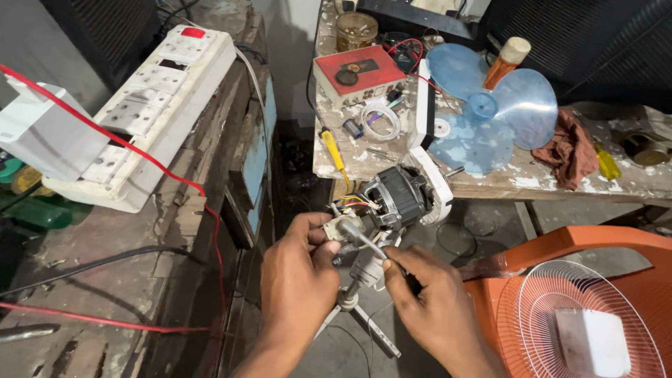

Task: The person repairs a pedestal fan motor at a workbench. They use a screwdriver and a spanner to loosen and remove parts from the motor housing, handle the motor windings and wiring, attach a blue wire connector, and reassemble and tighten the motor components with the screwdriver.

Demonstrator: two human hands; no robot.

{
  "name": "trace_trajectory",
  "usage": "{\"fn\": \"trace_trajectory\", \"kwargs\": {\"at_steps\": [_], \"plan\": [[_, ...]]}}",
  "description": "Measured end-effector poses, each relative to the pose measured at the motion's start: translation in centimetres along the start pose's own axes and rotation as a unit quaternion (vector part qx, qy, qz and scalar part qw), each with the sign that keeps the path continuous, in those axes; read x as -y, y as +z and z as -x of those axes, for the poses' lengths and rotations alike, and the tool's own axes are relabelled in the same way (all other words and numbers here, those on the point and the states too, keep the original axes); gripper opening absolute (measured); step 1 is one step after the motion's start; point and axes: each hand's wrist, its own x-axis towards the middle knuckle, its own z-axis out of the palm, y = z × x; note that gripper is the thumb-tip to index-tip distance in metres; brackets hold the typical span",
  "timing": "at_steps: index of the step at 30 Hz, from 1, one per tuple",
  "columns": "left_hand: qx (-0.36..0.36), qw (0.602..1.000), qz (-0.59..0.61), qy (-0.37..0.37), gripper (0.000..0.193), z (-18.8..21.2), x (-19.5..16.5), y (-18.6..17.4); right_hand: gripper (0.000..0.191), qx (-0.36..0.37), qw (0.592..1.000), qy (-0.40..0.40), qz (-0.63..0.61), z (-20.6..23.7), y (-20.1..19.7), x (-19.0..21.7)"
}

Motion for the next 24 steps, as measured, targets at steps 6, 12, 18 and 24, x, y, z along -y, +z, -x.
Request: {"fn": "trace_trajectory", "kwargs": {"at_steps": [6, 12, 18, 24], "plan": [[-0.014, 0.999, -0.018, -0.031, 0.033, 0.1, -0.3, -0.4, 0.026, 0.007, 0.999, 0.022, -0.024, 0.8, 0.4, -0.1], [-0.023, 1.000, -0.014, -0.003, 0.031, 0.1, -0.3, -0.2, 0.025, 0.031, 0.995, 0.078, -0.058, 0.1, 0.3, -2.2], [-0.034, 0.999, -0.011, 0.003, 0.031, -0.1, 0.1, -0.2, 0.021, 0.004, 0.995, -0.046, -0.087, 0.9, 1.6, -3.0], [-0.027, 1.000, -0.001, 0.001, 0.030, -0.1, 0.1, -0.2, 0.022, -0.041, 0.999, -0.017, -0.014, 0.5, 1.0, -2.7]]}}
